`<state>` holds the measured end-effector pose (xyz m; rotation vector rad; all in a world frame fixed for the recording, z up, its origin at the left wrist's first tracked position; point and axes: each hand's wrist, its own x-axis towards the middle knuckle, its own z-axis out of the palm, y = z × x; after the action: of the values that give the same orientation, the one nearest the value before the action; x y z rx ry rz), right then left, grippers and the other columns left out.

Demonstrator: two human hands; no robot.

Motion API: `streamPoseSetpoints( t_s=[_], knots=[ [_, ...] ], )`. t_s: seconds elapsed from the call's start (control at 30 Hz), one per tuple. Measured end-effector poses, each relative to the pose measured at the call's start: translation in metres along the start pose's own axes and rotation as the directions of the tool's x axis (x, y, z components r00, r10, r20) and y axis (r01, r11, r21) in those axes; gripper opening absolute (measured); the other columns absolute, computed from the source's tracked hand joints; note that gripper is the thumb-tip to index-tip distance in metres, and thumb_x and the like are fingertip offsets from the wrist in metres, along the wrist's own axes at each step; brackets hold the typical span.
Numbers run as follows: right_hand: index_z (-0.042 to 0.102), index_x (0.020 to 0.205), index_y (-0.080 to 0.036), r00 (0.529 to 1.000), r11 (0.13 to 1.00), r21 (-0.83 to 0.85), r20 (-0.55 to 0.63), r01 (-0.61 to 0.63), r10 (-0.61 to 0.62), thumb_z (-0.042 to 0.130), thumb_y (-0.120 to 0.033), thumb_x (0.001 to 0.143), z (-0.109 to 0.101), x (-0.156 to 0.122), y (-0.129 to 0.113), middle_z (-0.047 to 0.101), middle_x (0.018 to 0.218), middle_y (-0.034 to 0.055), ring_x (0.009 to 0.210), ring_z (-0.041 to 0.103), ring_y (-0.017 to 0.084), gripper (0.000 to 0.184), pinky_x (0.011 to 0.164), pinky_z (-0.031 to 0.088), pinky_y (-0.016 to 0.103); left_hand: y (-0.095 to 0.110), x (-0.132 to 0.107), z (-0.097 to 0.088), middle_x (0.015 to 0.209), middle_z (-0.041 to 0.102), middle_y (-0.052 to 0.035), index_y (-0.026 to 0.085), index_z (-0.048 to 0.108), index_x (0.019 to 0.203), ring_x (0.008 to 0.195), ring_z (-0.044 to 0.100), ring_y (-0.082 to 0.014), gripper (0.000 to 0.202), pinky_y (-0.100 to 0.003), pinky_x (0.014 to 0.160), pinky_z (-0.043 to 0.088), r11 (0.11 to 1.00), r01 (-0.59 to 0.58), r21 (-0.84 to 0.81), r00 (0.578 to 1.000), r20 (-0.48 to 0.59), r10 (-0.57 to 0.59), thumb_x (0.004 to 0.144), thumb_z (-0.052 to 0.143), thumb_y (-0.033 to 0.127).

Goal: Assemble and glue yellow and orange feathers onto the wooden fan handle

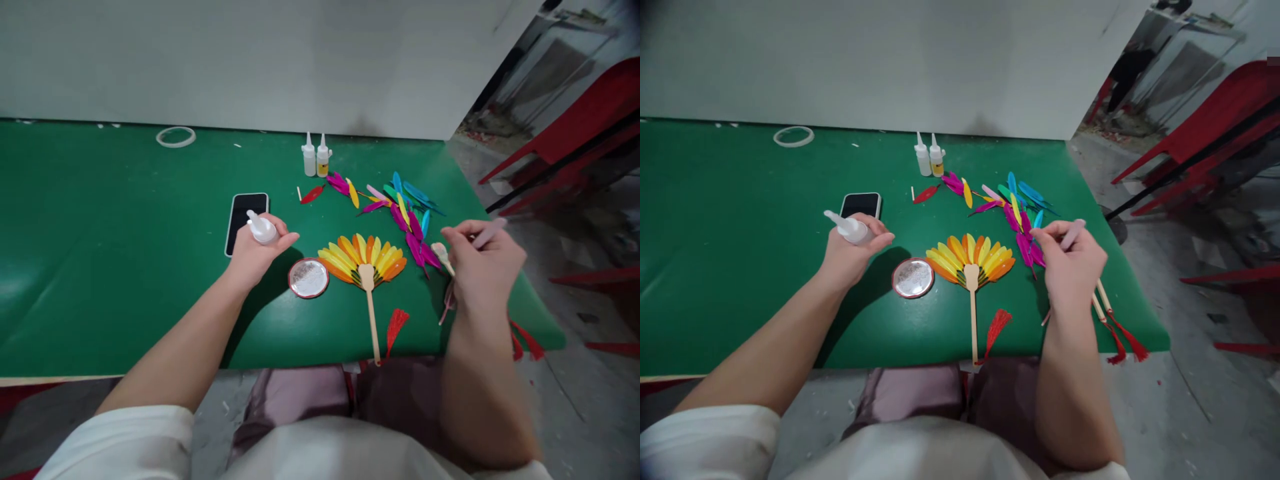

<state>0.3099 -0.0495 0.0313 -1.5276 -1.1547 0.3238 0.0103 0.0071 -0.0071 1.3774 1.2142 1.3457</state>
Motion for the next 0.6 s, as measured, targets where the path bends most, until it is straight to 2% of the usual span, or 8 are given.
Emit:
streamPoseSetpoints(
  t_s=[0.07, 0.1, 0.23, 0.3, 0.37, 0.43, 0.53, 0.6],
  knots=[
    [0.061, 0.067, -0.018, 0.993, 0.984, 0.180, -0.122, 0.016, 0.006, 0.067, -0.022, 0.067, -0.001, -0.002, -0.016, 0.044, 0.046, -0.0051, 0.038, 0.036, 0.008, 0.007, 0.038, 0.023, 0.026, 0.003, 0.000, 0.000, 0.064, 0.055, 0.0027, 0.017, 0.054, 0.062, 0.059, 0.052, -0.0094, 0.021, -0.024, 0.057, 0.043, 0.999, 0.012, -0.041, 1.000, 0.000, -0.012, 0.058, 0.073, 0.021],
    [0.062, 0.064, -0.017, 0.992, 0.961, 0.269, -0.125, 0.056, -0.022, 0.067, -0.019, 0.067, 0.000, -0.003, -0.027, 0.045, 0.043, -0.0051, 0.035, 0.034, 0.007, 0.005, 0.036, 0.020, 0.026, 0.004, 0.000, 0.000, 0.063, 0.055, 0.0029, 0.017, 0.054, 0.063, 0.058, 0.052, -0.0090, 0.020, -0.023, 0.057, 0.043, 0.998, 0.021, -0.066, 1.000, 0.004, -0.021, 0.059, 0.073, 0.021],
    [0.064, 0.065, -0.017, 0.980, 0.859, 0.479, -0.019, 0.181, -0.196, 0.063, -0.017, 0.073, 0.014, -0.013, -0.068, 0.062, 0.057, 0.0002, 0.032, 0.030, 0.004, 0.009, 0.033, 0.020, 0.024, 0.007, 0.000, -0.002, 0.060, 0.058, 0.0024, 0.016, 0.055, 0.063, 0.057, 0.056, -0.0098, 0.019, -0.023, 0.056, 0.044, 0.987, 0.058, -0.147, 0.998, 0.031, -0.054, 0.060, 0.073, 0.022],
    [0.062, 0.070, -0.020, 0.975, 0.853, 0.511, 0.112, 0.108, -0.191, 0.065, -0.013, 0.071, 0.026, -0.023, -0.078, 0.066, 0.064, -0.0009, 0.036, 0.042, 0.005, 0.008, 0.033, 0.024, 0.022, 0.009, 0.000, -0.003, 0.060, 0.061, 0.0015, 0.015, 0.058, 0.065, 0.057, 0.058, -0.0108, 0.018, -0.024, 0.056, 0.045, 0.983, 0.087, -0.163, 0.995, 0.055, -0.079, 0.060, 0.073, 0.023],
    [0.060, 0.070, -0.022, 0.944, 0.857, 0.515, 0.291, -0.015, -0.158, 0.068, -0.014, 0.068, 0.041, -0.034, -0.078, 0.066, 0.063, -0.0026, 0.046, 0.055, 0.009, 0.012, 0.035, 0.032, 0.020, 0.010, 0.000, -0.003, 0.060, 0.062, 0.0008, 0.015, 0.060, 0.068, 0.056, 0.059, -0.0113, 0.018, -0.024, 0.056, 0.045, 0.977, 0.126, -0.169, 0.989, 0.098, -0.110, 0.060, 0.074, 0.023],
    [0.062, 0.065, -0.021, 0.900, 0.902, 0.409, 0.432, -0.134, -0.063, 0.074, -0.018, 0.062, 0.056, -0.045, -0.068, 0.063, 0.057, -0.0032, 0.051, 0.060, 0.011, 0.013, 0.043, 0.043, 0.022, 0.010, -0.001, -0.004, 0.059, 0.063, 0.0003, 0.015, 0.061, 0.069, 0.057, 0.060, -0.0120, 0.018, -0.024, 0.057, 0.047, 0.970, 0.162, -0.181, 0.979, 0.150, -0.136, 0.059, 0.074, 0.023],
    [0.062, 0.061, -0.020, 0.848, 0.934, 0.285, 0.529, -0.216, 0.035, 0.071, -0.022, 0.066, 0.074, -0.057, -0.051, 0.065, 0.058, -0.0022, 0.054, 0.062, 0.013, 0.011, 0.050, 0.048, 0.024, 0.011, -0.005, -0.002, 0.062, 0.066, -0.0013, 0.014, 0.061, 0.070, 0.059, 0.063, -0.0138, 0.019, -0.028, 0.062, 0.050, 0.944, 0.244, -0.222, 0.949, 0.254, -0.186, 0.060, 0.074, 0.024],
    [0.060, 0.054, -0.020, 0.832, 0.943, 0.259, 0.554, -0.207, 0.031, 0.066, -0.024, 0.071, 0.080, -0.061, -0.044, 0.068, 0.062, -0.0014, 0.057, 0.063, 0.013, 0.018, 0.053, 0.049, 0.025, 0.012, -0.009, 0.001, 0.063, 0.067, -0.0024, 0.014, 0.062, 0.072, 0.058, 0.063, -0.0145, 0.020, -0.029, 0.062, 0.051, 0.916, 0.318, -0.244, 0.909, 0.353, -0.222, 0.060, 0.074, 0.025]
  ],
)
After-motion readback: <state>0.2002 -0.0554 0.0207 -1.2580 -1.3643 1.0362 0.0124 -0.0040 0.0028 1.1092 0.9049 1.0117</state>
